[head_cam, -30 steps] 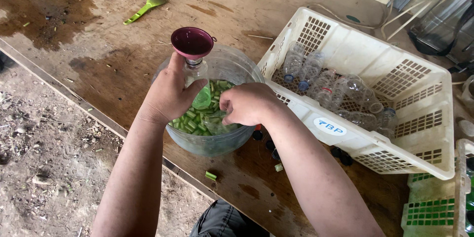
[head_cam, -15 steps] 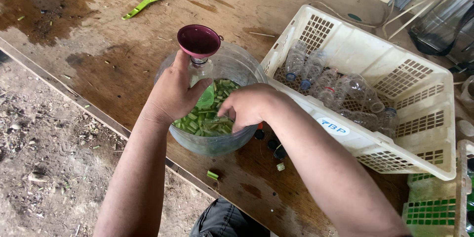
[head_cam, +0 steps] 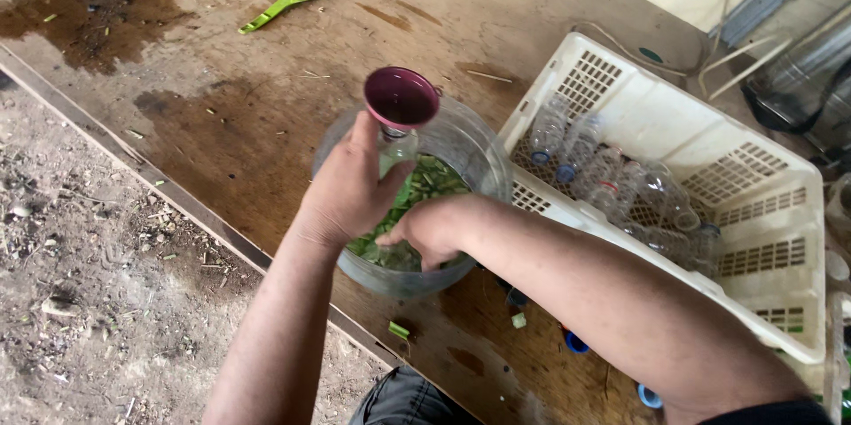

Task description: The person fills clear plastic bottles with chopped green vegetables using a funnel. They take bottles from a white crate, place a funnel in the opening, and pour the vegetables from a large container into the bottles. After filling, they screw on a cap and place the bottle into a crate with other filled bottles.

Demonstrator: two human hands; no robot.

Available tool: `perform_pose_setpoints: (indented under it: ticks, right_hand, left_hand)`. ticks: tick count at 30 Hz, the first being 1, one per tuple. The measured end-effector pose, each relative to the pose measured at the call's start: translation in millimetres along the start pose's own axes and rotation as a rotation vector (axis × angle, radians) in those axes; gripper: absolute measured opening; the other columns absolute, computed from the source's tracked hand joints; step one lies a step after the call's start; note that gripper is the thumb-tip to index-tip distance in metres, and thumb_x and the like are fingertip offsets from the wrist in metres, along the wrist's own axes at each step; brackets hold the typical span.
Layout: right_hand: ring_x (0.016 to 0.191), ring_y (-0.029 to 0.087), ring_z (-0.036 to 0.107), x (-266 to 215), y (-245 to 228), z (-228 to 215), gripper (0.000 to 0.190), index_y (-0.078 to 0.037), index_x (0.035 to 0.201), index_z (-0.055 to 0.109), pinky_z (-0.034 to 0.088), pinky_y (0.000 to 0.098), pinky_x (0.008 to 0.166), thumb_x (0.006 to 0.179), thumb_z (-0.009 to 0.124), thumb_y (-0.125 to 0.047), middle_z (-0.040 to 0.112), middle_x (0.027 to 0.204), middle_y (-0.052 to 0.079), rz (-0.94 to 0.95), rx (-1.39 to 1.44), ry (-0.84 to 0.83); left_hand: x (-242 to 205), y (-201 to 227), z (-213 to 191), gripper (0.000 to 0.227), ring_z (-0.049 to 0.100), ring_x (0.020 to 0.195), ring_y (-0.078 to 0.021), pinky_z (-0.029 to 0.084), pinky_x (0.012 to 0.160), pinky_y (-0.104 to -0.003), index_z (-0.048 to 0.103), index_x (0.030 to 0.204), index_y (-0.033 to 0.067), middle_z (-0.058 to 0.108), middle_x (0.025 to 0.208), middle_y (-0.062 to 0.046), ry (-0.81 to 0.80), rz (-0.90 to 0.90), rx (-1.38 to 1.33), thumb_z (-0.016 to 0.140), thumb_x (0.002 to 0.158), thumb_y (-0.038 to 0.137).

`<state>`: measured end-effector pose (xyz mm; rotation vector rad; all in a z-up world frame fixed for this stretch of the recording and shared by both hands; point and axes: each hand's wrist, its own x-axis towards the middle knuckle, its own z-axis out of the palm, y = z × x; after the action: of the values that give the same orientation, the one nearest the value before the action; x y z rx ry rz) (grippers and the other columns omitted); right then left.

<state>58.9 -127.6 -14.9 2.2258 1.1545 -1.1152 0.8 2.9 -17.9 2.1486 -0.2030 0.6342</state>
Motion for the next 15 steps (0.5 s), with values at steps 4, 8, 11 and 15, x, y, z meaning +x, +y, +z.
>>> perform_pose_setpoints:
  ticks: [4,8,11,15]
  right_hand:
    - [0.111,0.024,0.065,8,6,0,0.076,-0.025,0.144,0.053,0.053,0.0387,0.097,0.078,0.089,-0.018,0.065,0.136,0.007,-0.154,0.007,0.099]
    - [0.102,0.029,0.074,13,6,-3,0.081,-0.015,0.147,0.043,0.065,0.0393,0.086,0.076,0.082,-0.011,0.064,0.129,0.011,-0.062,0.232,-0.085]
    - [0.104,0.029,0.069,9,6,-4,0.092,-0.011,0.149,0.037,0.058,0.0388,0.089,0.073,0.088,-0.012,0.064,0.129,0.014,-0.192,0.129,-0.036]
    - [0.104,0.028,0.067,3,4,-10,0.106,-0.022,0.161,0.019,0.056,0.0390,0.091,0.079,0.085,-0.020,0.064,0.131,0.013,-0.110,0.068,-0.086]
  left_hand:
    - [1,2,-3,0.071,0.065,0.111,-0.0471,0.054,0.090,-0.050,0.034,0.145,-0.0008,0.065,0.123,-0.028,0.000,-0.023,-0.013,0.073,0.087,0.013]
    - [2,7,-4,0.066,0.066,0.108,-0.0467,0.054,0.087,-0.051,0.037,0.141,0.0003,0.065,0.123,-0.027,0.014,-0.082,-0.007,0.073,0.088,0.014]
    - [2,6,-5,0.061,0.066,0.106,-0.0478,0.054,0.084,-0.052,0.039,0.138,0.0010,0.064,0.122,-0.027,0.024,-0.107,-0.025,0.072,0.089,0.014]
    - [1,4,-6,0.055,0.066,0.105,-0.0491,0.054,0.082,-0.053,0.041,0.135,0.0012,0.064,0.121,-0.028,0.021,-0.084,-0.040,0.071,0.091,0.014]
